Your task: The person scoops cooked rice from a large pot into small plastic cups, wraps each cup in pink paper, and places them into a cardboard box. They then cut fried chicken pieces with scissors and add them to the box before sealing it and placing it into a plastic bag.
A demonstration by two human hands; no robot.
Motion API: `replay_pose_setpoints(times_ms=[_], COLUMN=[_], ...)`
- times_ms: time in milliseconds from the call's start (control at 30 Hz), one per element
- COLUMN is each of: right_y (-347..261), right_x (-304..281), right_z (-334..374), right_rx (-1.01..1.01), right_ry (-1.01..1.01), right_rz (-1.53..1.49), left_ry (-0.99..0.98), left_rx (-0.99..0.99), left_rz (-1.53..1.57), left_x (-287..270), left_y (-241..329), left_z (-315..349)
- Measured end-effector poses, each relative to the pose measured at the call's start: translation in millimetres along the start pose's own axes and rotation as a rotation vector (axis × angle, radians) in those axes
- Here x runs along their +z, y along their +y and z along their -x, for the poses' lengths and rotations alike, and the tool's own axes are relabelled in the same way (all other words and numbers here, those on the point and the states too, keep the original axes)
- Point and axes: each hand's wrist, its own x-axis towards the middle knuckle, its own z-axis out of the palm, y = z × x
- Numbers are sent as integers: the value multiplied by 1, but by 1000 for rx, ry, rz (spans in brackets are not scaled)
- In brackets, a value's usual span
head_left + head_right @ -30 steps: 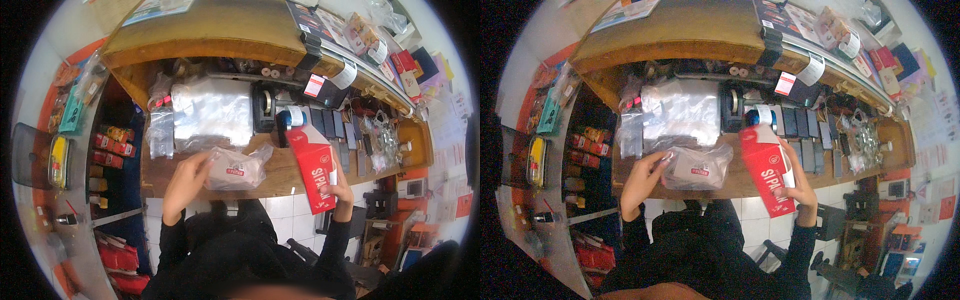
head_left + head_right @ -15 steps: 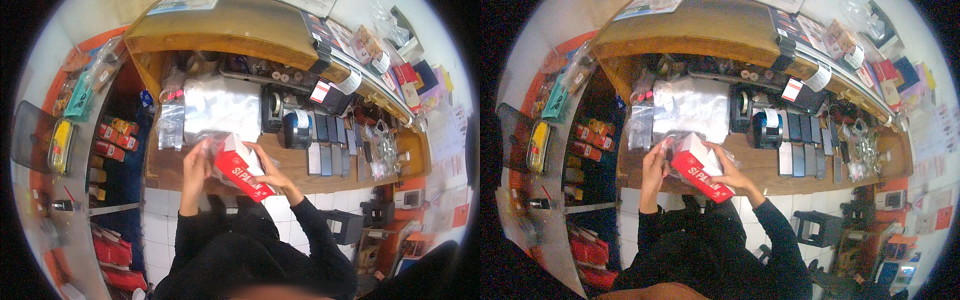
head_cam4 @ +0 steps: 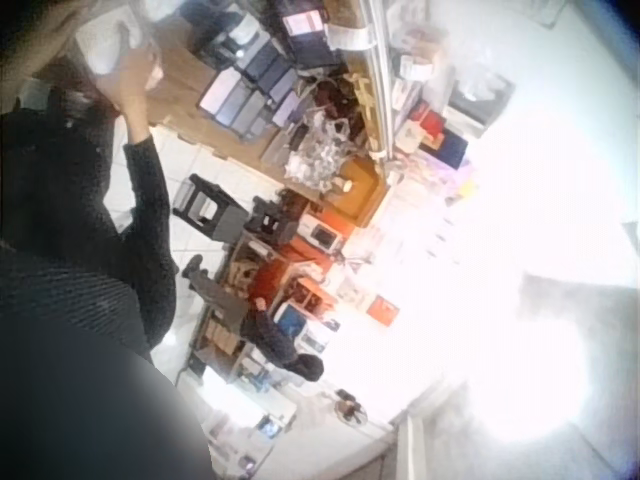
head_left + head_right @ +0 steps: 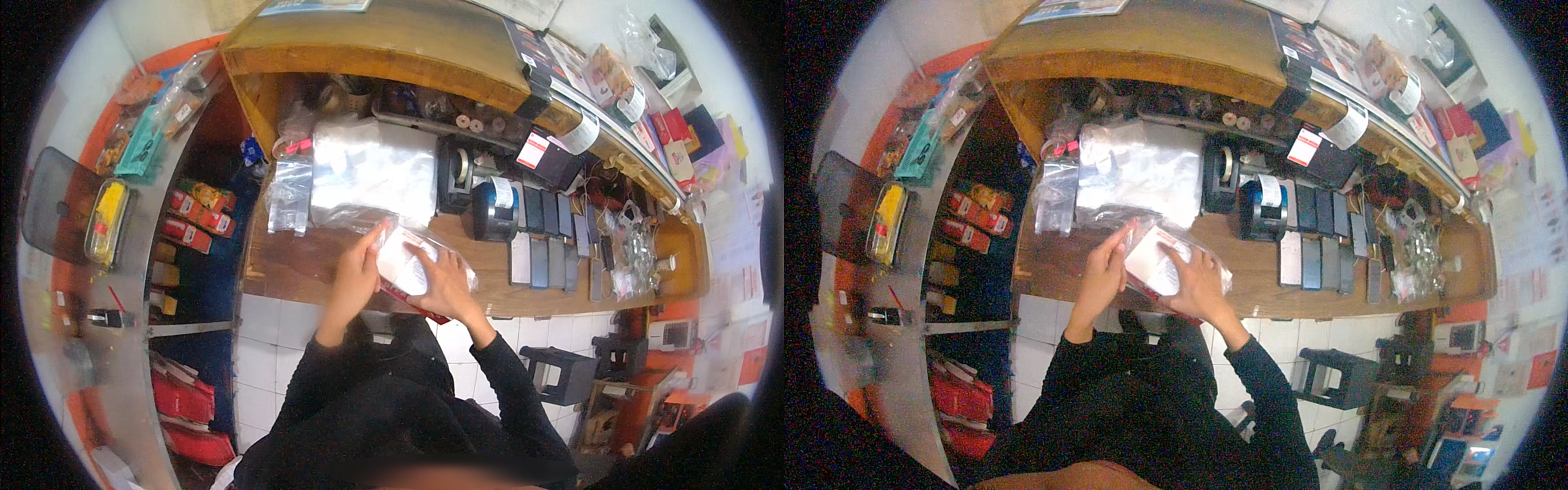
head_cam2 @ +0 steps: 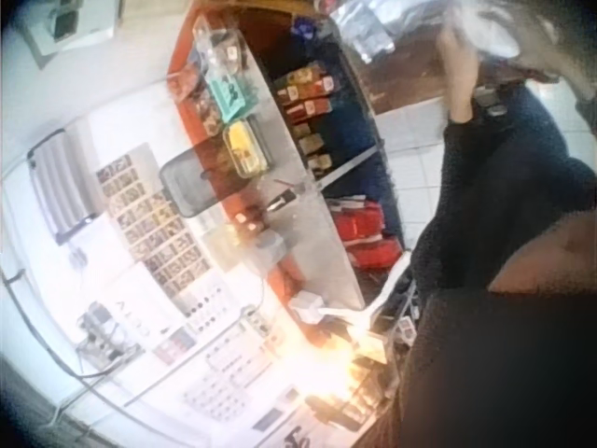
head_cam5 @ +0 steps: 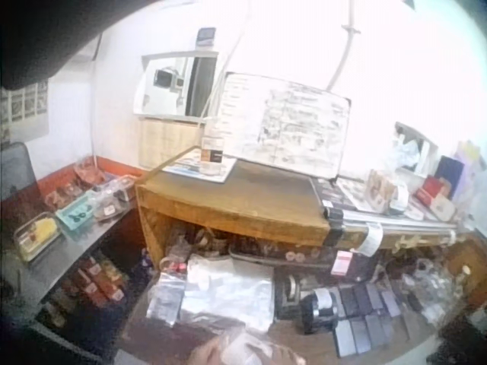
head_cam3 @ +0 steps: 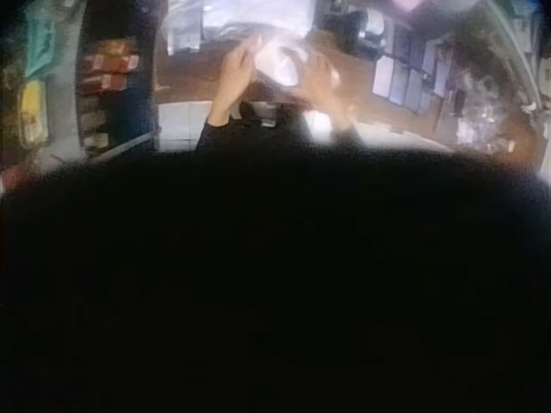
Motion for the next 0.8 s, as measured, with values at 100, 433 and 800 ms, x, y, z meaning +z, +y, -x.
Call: replay_pose_setpoints(times_ms=[100, 433, 800], right_y=[-7, -5, 96], right_x=[8, 33, 144], right_z=[-7, -30, 23], right_rx=[-86, -182, 497], right_ry=[-22, 182, 517], right_rz=[170, 56, -935], left_ry=[-82, -48, -829], left_rx=[-63, -34, 219], left_rz=[-55, 263, -818], left_x=[4, -10, 76], left_y=[19, -2, -22], left_z=[6, 0, -14])
